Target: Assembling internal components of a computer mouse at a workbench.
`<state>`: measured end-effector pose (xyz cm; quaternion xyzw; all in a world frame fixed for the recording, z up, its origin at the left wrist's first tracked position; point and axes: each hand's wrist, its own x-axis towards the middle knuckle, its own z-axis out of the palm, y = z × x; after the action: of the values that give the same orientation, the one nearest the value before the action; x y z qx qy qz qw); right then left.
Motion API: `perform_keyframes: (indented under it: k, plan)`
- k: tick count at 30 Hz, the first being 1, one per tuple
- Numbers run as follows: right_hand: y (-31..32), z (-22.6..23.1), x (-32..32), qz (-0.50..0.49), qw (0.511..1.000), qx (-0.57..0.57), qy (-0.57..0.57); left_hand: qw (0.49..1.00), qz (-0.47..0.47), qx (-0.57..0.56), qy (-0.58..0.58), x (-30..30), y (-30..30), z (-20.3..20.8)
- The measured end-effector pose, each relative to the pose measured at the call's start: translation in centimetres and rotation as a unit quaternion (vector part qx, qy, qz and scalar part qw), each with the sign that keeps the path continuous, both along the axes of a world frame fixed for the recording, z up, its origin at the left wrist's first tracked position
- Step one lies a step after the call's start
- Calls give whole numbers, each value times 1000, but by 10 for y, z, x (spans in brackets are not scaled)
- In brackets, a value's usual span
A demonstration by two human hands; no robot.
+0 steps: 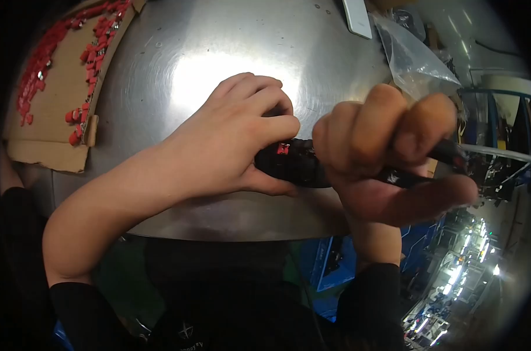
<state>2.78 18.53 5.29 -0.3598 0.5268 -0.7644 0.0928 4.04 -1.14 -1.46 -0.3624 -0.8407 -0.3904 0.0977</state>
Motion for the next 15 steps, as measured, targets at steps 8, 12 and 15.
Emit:
perform_keyframes:
  k: [8, 12, 15]
  plan:
    - [-8, -8, -13, 52, 998, -26, -6, 997, -10, 11, -71, 0, -4, -1]
    - [-17, -11, -12, 54, 998, -37, 0, 997, -13, 20, -77, 0, -7, -6]
    - [-18, -10, -9, 39, 998, -29, 42, 996, -27, 23, -78, -2, -6, -4]
